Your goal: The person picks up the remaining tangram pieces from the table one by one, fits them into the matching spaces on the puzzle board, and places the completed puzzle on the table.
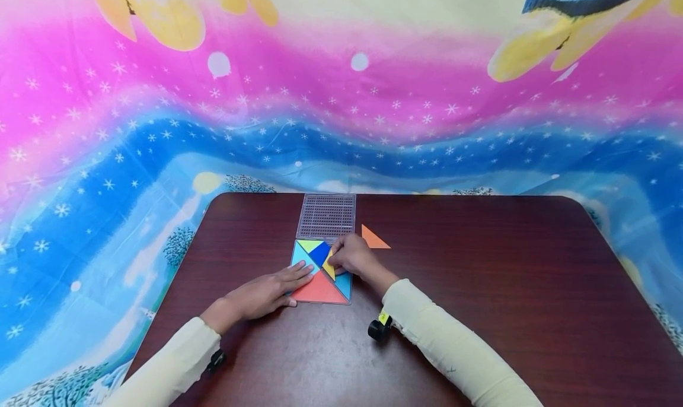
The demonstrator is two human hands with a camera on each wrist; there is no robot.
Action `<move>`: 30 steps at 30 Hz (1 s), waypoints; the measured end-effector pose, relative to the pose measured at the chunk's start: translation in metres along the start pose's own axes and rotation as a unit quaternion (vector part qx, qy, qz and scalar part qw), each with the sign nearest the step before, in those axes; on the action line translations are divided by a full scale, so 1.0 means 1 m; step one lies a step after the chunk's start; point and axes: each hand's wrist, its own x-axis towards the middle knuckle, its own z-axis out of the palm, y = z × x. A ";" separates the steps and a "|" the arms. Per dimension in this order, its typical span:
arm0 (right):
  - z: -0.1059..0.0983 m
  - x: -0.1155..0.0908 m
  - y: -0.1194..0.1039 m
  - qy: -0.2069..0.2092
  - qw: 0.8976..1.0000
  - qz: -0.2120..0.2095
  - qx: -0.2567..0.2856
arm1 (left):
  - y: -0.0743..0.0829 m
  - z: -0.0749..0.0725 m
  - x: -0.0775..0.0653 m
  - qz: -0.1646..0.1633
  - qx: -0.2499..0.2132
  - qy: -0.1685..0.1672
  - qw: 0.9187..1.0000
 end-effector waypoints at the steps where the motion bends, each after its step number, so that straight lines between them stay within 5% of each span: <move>1: 0.001 0.000 0.000 0.000 1.000 0.000 0.000 | 0.000 0.000 0.000 0.002 0.002 0.000 1.000; 30: 0.011 -0.003 -0.004 0.034 0.995 -0.019 -0.094 | -0.001 0.000 0.000 0.006 0.000 0.007 1.000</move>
